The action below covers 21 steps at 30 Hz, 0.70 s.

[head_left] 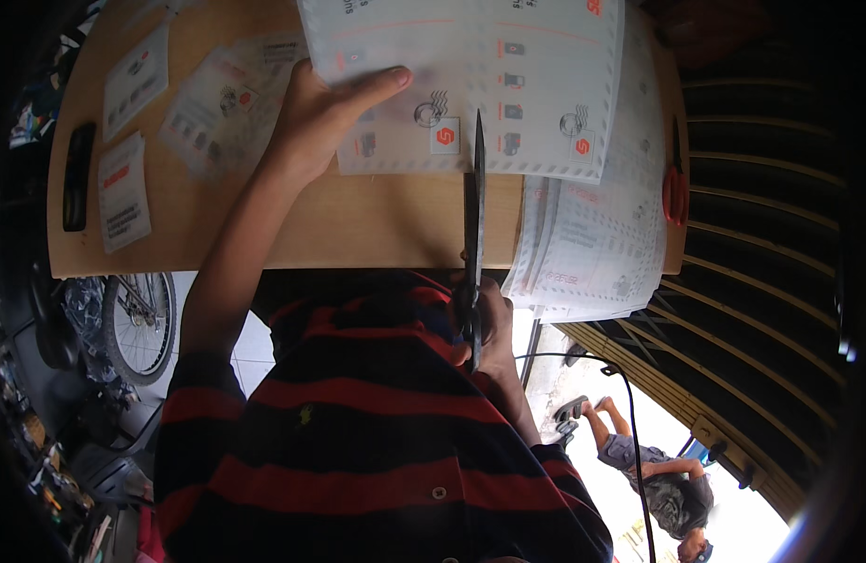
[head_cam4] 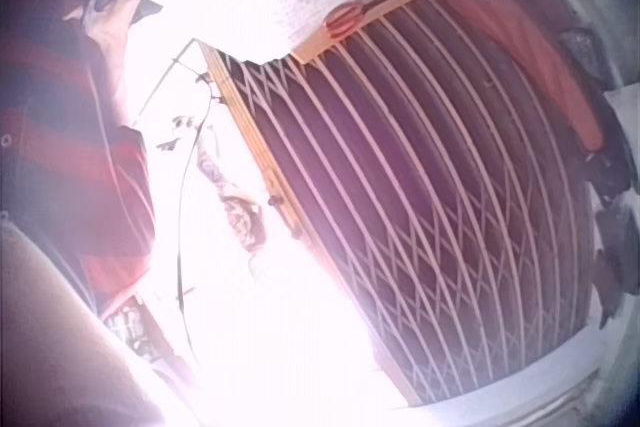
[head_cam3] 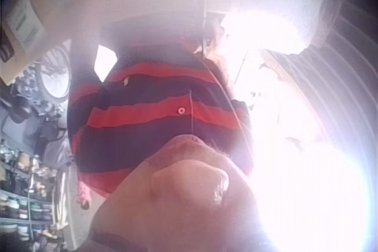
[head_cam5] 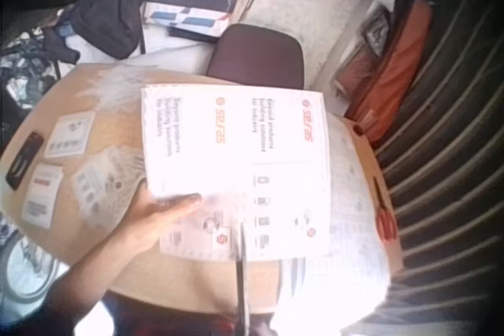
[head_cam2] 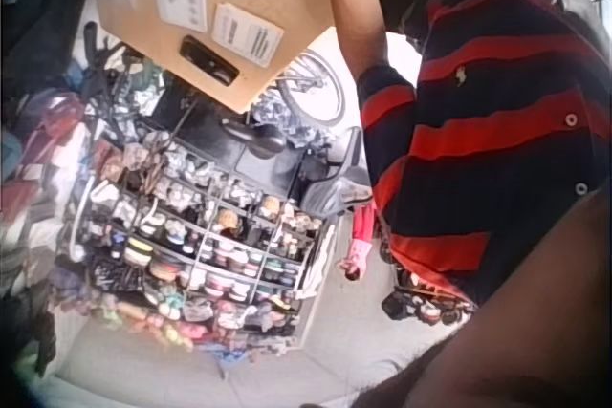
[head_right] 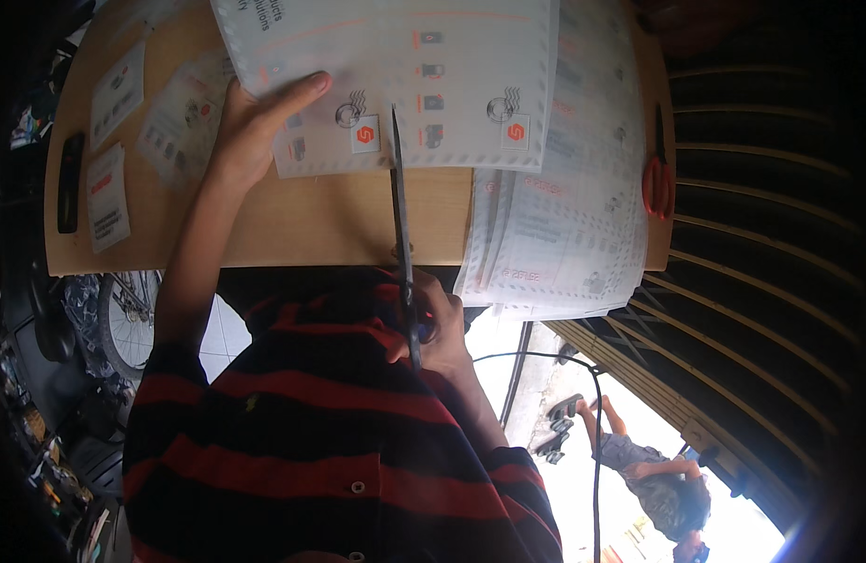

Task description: The person cuts a stack of printed paper sheets with shears.

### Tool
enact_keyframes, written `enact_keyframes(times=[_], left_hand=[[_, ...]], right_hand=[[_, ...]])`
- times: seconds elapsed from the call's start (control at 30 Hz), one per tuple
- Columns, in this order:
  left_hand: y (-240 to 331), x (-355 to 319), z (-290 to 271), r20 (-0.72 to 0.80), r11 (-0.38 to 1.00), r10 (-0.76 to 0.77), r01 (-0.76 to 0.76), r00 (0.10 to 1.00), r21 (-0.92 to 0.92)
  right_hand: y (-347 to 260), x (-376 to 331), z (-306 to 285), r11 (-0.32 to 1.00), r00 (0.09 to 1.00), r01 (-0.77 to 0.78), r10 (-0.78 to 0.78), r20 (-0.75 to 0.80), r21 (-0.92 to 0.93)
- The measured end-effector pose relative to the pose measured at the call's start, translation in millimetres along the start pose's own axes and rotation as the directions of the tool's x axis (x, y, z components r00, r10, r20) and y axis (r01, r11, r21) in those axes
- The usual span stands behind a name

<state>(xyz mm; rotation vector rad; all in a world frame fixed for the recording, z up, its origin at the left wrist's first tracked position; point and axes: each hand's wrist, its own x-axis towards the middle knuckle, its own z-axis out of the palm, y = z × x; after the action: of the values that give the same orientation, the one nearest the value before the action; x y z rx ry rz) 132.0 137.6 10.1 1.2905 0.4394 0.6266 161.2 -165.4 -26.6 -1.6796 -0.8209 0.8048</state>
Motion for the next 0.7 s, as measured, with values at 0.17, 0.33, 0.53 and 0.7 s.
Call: enact_keyframes(times=[0.17,0.33,0.53,0.7], left_hand=[[-2.4,0.8,-0.1,-0.005,1.0,0.004,-0.004,1.0,0.006],[-3.3,1.3,-1.2,-0.002,1.0,0.006,-0.006,1.0,0.008],[-4.1,1.2,-0.3,-0.004,1.0,0.015,-0.015,1.0,0.013],[-3.6,1.5,-1.0,-0.009,1.0,0.017,-0.017,1.0,0.003]], right_hand=[[-2.4,1.1,0.7,1.0,1.0,0.0,0.0,-0.007,-0.012],[-1.2,1.1,1.0,1.0,1.0,-0.012,0.012,-0.015,-0.014],[6.7,-2.4,4.4,1.0,0.999,0.01,-0.01,-0.048,-0.012],[6.7,-4.9,8.9,0.999,0.999,0.015,-0.014,-0.046,0.037]])
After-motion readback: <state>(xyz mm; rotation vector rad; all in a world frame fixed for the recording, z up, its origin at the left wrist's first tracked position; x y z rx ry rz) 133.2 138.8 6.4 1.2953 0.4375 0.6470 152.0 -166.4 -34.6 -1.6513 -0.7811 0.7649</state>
